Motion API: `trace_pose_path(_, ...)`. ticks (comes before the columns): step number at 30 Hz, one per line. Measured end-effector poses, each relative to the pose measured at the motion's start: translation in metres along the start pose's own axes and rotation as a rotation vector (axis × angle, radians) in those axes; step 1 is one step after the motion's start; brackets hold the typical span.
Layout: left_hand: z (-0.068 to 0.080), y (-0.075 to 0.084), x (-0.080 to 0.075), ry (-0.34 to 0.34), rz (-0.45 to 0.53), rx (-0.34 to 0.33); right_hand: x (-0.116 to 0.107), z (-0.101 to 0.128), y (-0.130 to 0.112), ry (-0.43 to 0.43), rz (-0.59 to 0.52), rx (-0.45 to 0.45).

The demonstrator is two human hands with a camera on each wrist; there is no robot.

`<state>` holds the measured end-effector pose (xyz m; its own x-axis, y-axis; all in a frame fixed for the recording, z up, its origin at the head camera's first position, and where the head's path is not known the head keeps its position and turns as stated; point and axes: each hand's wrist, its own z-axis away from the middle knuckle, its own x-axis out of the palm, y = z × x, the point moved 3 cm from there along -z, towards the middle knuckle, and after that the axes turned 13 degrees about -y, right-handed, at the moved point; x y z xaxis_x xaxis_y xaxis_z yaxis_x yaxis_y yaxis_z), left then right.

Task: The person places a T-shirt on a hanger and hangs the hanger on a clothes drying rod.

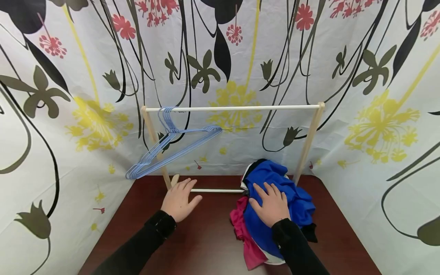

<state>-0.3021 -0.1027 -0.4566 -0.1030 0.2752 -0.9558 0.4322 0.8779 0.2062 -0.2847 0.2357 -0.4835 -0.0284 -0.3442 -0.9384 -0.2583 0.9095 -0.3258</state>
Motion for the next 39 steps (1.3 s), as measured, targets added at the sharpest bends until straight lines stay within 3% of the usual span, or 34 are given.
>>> trace_pose_path(4,-0.009,-0.008,-0.019,0.058,0.016,-0.001,-0.001,0.004,0.003,0.007,-0.014,0.005)
trace_pose_path(11,-0.021,-0.029,-0.063,0.197,-0.008,-0.087,0.003,0.013,0.009,-0.012,-0.019,0.029)
trace_pose_path(15,-0.029,-0.041,-0.085,0.319,-0.046,-0.099,0.001,0.014,0.013,-0.007,-0.026,0.040)
trace_pose_path(19,-0.037,-0.053,-0.099,0.374,-0.104,-0.101,-0.002,0.012,0.016,-0.003,-0.022,0.045)
trace_pose_path(23,-0.042,-0.066,-0.106,0.380,-0.129,-0.141,-0.002,0.010,0.018,0.001,-0.013,0.048)
trace_pose_path(31,-0.050,-0.089,-0.108,0.373,-0.087,-0.225,-0.003,0.009,0.020,0.004,0.002,0.048)
trace_pose_path(39,-0.046,-0.080,-0.104,0.362,-0.096,-0.163,-0.004,0.010,0.026,0.029,0.000,0.050)
